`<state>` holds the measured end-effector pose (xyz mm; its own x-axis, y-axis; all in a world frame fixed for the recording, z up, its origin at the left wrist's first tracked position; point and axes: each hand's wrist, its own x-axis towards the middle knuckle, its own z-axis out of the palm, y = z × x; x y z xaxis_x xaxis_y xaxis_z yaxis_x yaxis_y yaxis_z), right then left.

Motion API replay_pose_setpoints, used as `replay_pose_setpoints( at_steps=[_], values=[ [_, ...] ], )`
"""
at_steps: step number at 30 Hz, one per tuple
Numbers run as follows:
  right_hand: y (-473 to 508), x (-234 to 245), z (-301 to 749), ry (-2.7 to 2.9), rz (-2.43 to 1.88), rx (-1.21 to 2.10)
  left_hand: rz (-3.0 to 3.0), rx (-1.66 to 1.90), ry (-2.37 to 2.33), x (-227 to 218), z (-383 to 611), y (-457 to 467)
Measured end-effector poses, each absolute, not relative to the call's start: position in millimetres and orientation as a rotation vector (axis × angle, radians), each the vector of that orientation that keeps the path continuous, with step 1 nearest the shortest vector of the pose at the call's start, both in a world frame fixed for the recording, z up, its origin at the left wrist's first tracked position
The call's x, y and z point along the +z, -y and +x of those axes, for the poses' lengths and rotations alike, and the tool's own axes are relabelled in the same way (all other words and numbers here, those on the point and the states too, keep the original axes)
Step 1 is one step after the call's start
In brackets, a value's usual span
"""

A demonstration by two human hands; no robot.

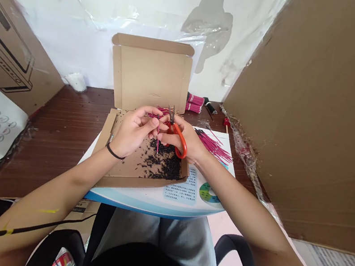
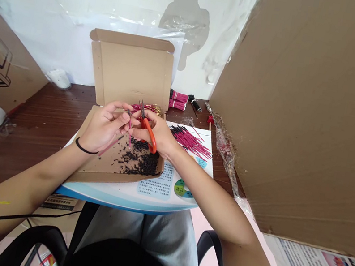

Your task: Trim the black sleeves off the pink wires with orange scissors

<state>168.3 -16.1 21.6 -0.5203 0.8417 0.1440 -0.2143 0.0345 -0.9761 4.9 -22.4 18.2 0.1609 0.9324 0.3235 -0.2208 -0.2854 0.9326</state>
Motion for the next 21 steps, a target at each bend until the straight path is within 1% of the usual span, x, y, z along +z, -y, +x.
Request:
replay_pose_setpoints(
  at_steps=[6, 11, 15, 21],
  values=[
    [17.7, 23.0, 166.2, 1.496, -0.684, 1.586, 1.458, 1.343, -0.785, 15.8, 4.6, 22.1],
    [15.7, 19.7, 167.8, 1.580, -0.669, 1.444, 1.494, 1.314, -0.762, 13.0, 3.4, 21.2],
    [14.1, 20.6, 170.9, 1.680, -0.818, 1.218, 1.551, 1.369, -0.790, 14.1, 3.3, 20.6],
    [11.5, 22.1, 174.1, 1.778, -0.942, 1.174, 1.647, 1.419, -0.917, 16.8, 2.6, 20.3]
  ],
)
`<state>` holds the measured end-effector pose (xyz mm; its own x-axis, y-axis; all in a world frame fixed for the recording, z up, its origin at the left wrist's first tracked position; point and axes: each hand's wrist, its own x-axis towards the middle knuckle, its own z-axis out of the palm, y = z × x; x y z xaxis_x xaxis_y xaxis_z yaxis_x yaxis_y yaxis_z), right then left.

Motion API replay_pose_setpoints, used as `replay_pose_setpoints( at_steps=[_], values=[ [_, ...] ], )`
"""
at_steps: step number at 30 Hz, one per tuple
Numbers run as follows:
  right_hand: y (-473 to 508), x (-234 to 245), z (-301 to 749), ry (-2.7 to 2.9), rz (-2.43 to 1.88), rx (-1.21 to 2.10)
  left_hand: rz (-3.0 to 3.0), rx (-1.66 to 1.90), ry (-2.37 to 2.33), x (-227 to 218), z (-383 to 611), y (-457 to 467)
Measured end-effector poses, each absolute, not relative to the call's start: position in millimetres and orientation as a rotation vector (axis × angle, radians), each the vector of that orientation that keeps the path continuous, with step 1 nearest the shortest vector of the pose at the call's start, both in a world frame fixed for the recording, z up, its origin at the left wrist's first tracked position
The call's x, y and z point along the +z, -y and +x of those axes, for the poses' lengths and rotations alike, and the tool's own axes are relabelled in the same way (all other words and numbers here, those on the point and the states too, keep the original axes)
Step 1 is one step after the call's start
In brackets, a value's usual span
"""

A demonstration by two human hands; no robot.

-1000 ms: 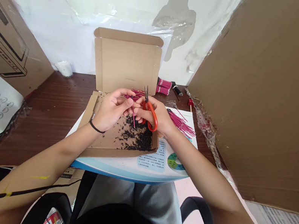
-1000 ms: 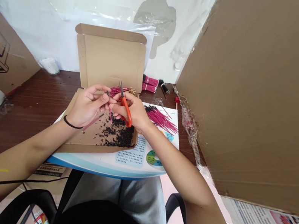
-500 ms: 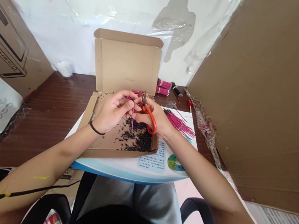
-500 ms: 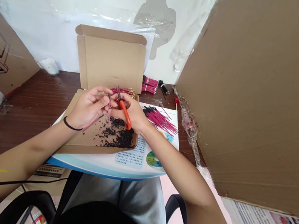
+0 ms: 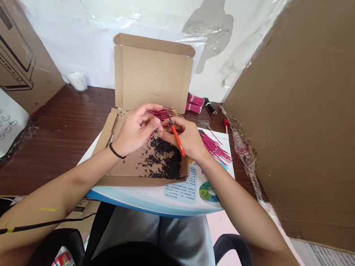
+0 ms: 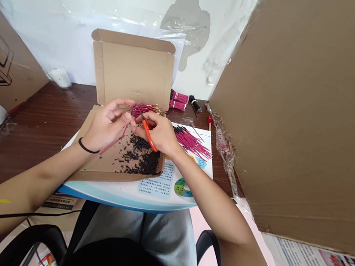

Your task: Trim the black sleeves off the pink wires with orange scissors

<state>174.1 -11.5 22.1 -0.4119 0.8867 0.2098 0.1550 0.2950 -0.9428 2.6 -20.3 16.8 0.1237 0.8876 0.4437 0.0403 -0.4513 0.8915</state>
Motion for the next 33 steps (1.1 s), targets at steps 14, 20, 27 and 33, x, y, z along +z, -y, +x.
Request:
replay_pose_setpoints(
  at_steps=[14, 20, 27, 33],
  values=[
    [15.0, 18.8, 173.7, 1.979, -1.125, 0.620, 1.782, 1.459, -1.003, 12.3, 1.8, 19.0],
    [13.7, 15.7, 173.1, 2.018, -1.122, 0.564, 1.843, 1.480, -1.017, 11.6, -1.3, 18.2],
    [13.4, 13.3, 172.1, 2.056, -1.141, 0.510, 1.923, 1.489, -1.093, 11.8, -3.1, 18.4],
    [12.2, 9.2, 171.1, 2.123, -1.180, 0.422, 1.686, 1.401, -1.010, 19.5, -0.2, 20.7]
  ],
)
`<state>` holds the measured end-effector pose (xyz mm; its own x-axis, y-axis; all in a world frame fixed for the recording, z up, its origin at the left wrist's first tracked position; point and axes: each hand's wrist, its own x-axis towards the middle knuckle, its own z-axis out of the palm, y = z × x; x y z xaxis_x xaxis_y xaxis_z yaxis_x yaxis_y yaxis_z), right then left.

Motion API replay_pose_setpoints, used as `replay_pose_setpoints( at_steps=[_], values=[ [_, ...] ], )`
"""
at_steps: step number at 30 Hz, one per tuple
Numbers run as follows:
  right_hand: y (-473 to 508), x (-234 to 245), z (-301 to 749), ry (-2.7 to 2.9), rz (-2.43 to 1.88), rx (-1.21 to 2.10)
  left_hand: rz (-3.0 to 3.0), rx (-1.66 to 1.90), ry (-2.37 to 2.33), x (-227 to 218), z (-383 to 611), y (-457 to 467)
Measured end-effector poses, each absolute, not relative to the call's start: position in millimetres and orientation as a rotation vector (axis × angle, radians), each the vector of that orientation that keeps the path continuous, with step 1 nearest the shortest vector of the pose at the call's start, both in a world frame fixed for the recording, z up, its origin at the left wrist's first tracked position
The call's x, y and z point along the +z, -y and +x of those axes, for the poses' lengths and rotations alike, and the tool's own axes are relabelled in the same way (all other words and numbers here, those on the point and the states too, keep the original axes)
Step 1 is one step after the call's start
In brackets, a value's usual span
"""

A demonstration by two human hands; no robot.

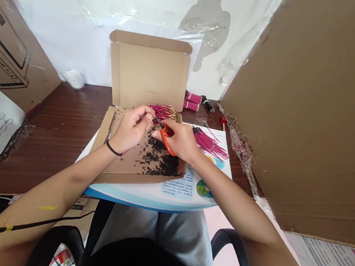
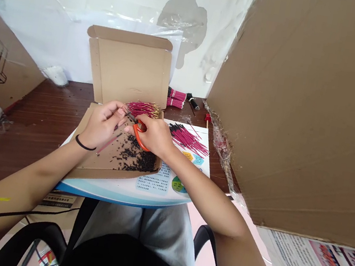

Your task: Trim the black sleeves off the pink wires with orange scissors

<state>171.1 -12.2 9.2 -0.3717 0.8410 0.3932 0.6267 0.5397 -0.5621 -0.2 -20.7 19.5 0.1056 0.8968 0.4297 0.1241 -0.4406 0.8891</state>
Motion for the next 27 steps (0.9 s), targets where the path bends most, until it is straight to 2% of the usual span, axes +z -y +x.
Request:
replay_pose_setpoints(
  at_steps=[7, 16, 27],
  values=[
    [12.1, 7.1, 170.4, 2.176, -1.195, 0.343, 1.244, 1.149, -0.850, 24.4, -3.6, 16.8],
    [13.5, 9.9, 171.2, 2.189, -1.216, 0.339, 1.973, 1.467, -1.311, 15.6, -0.2, 22.9],
    [15.1, 13.6, 170.4, 2.257, -1.275, 0.142, 1.844, 1.528, -1.261, 12.0, 2.2, 26.7]
  ],
)
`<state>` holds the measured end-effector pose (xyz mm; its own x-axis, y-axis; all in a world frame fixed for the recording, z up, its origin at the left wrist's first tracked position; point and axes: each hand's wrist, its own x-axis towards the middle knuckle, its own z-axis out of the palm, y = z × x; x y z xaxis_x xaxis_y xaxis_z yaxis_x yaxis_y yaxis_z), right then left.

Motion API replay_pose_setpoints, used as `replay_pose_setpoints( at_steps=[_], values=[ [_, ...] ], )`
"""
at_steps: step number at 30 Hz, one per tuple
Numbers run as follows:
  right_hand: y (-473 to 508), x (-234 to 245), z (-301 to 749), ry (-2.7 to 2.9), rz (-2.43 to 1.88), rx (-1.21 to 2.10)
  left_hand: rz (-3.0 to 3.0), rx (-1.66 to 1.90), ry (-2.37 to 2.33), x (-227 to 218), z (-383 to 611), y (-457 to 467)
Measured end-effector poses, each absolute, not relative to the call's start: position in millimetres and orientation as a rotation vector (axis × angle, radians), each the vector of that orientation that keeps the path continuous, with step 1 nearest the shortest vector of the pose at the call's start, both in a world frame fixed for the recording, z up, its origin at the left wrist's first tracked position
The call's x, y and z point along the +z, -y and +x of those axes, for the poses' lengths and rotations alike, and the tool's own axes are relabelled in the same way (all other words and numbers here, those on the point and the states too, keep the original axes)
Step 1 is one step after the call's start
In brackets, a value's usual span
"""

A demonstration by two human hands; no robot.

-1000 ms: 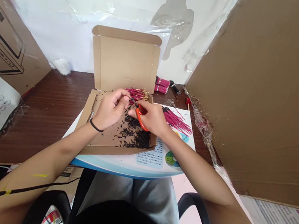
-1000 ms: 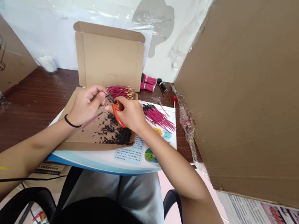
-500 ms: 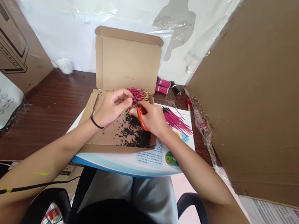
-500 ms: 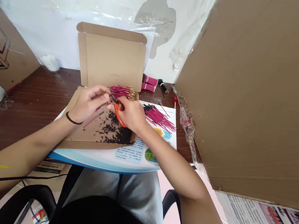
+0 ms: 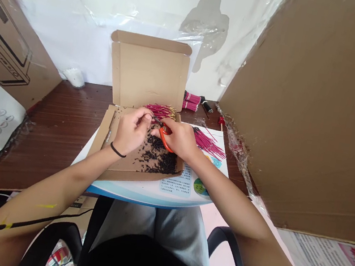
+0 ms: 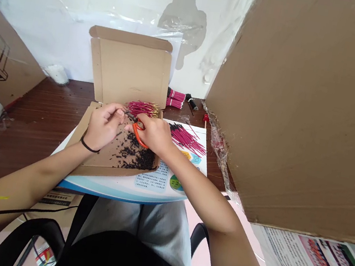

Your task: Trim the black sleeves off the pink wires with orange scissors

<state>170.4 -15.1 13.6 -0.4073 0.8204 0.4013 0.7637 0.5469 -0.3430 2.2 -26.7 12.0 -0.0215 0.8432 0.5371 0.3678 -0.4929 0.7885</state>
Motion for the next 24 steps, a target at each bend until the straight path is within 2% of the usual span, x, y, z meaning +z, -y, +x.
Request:
replay_pose_setpoints(
  at_steps=[7, 14, 16, 20, 24],
  values=[
    [4.2, 11.7, 184.6, 2.350, -1.077, -0.173, 1.565, 1.354, -0.907, 10.7, 3.0, 25.0],
    [-2.5, 20.0, 200.8, 2.520, -0.790, -0.243, 1.306, 0.589, -0.604, 26.5, -9.4, 22.3],
    [-2.9, 17.1, 196.0, 2.483, -0.925, -0.211, 1.346, 0.767, -0.713, 26.1, -8.2, 21.1],
    [0.6, 14.1, 183.2, 2.273, -1.228, 0.000, 1.737, 1.434, -1.130, 17.1, 1.1, 22.7],
    [12.2, 17.5, 172.6, 2.185, -1.140, 0.274, 2.140, 1.670, -1.403, 7.6, 2.8, 25.7]
  ],
)
